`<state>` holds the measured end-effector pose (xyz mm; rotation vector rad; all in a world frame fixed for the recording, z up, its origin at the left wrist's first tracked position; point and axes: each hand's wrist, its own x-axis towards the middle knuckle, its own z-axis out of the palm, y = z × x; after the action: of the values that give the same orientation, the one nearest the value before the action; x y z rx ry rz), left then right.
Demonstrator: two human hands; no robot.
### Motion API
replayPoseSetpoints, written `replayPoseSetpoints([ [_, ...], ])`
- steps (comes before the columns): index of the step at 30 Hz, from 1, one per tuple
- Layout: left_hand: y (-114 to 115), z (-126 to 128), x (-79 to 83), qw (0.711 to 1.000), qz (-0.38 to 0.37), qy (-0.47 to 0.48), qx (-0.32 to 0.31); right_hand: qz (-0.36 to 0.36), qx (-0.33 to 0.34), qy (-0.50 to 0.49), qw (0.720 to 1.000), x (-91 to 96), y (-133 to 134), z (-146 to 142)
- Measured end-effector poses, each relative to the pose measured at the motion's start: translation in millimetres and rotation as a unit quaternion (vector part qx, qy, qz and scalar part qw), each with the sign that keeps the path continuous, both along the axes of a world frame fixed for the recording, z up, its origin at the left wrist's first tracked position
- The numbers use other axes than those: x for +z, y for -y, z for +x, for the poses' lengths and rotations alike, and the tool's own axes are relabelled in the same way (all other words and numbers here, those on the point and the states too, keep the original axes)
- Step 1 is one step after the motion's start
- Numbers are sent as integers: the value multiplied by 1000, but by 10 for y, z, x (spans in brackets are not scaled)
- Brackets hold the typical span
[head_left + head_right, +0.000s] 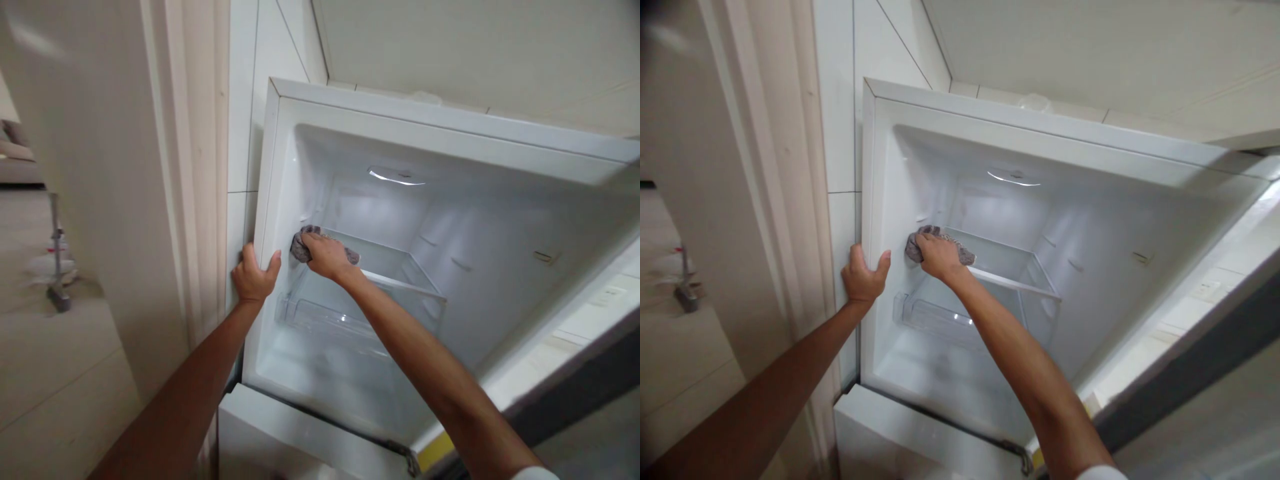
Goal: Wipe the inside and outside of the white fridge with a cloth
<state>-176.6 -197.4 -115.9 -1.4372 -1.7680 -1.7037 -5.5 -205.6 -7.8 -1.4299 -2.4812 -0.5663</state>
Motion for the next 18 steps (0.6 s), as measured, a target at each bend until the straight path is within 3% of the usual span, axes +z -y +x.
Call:
replayPoseSetpoints([
  [3, -1, -2, 6, 1000, -6, -3, -2, -18, -59, -53, 997, 44, -135, 74],
  [7, 6, -11, 14, 1000, -11, -9, -4, -40, -187, -82, 978, 77, -400, 328],
  [12, -4, -19, 0, 1000, -9, -12, -6, -34, -297, -96, 950, 30, -583, 967],
  [18, -23, -24, -21, 1000, 4, -5, -15, -29, -411, -138, 901, 48, -529, 1777],
])
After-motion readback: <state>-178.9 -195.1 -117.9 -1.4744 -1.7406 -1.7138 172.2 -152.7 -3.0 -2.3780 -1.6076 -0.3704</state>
